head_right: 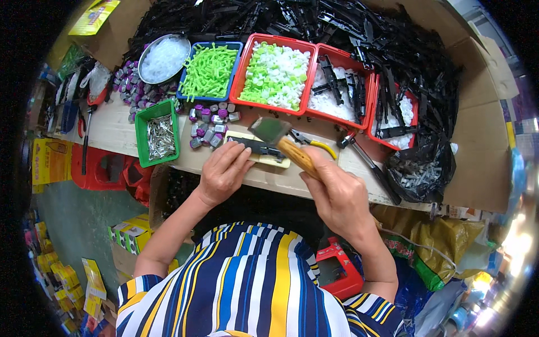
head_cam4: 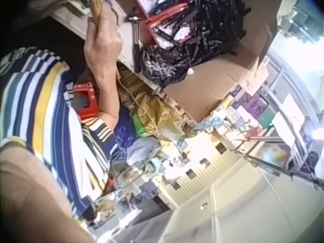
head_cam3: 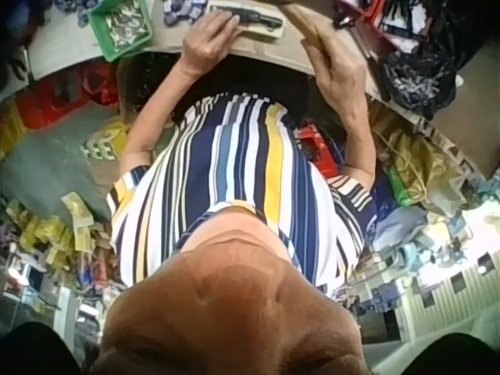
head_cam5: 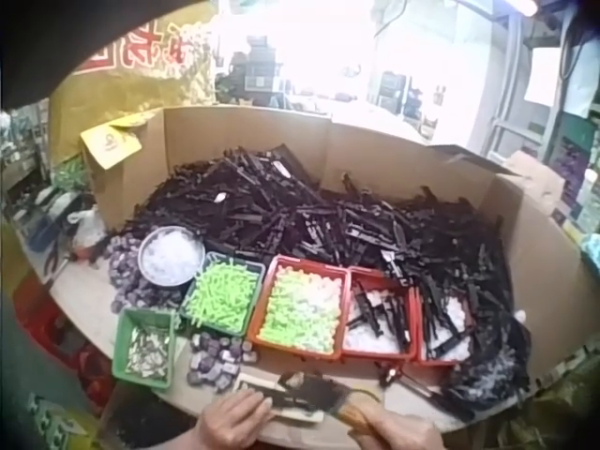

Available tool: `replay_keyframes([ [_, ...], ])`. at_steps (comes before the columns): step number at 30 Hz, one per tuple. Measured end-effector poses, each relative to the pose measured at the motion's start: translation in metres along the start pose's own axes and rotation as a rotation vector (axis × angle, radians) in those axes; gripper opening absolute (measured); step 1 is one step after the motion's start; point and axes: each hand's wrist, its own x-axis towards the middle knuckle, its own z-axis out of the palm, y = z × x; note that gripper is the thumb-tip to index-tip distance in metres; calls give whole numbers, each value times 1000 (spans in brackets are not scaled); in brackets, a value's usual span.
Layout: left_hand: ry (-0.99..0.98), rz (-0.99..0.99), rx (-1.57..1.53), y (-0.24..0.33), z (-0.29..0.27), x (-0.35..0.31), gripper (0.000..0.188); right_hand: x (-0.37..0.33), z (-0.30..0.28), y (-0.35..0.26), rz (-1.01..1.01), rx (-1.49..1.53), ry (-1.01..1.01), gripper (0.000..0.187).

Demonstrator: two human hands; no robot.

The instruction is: Assembling small toy components and beads into a frame on a workbench.

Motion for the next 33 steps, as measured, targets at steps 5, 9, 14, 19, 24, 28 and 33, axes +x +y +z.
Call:
replay_keyframes([
  [5,4,35,20,-2,2,0,28,1,15,11,119,-240,-307,35],
  [9,-2,40,23,-2,1,0,27,-7,9,4,24,-20,-134,41],
  [14,-29,32,7,-2,-1,2,30,-11,12,9,117,-161,-316,40],
  [19,-60,58,19,1,-1,10,32,-19,-8,7,145,-30,-169,38],
  [24,-67,76,-36,2,8,11,34,-36,-9,16,188,-18,-52,37],
  [28,-81,97,-14,1,10,9,35,-32,-12,22,258,-145,-223,38],
  [33,-77,98,-6,1,9,8,35,-33,-20,10,159,-53,-37,39],
])
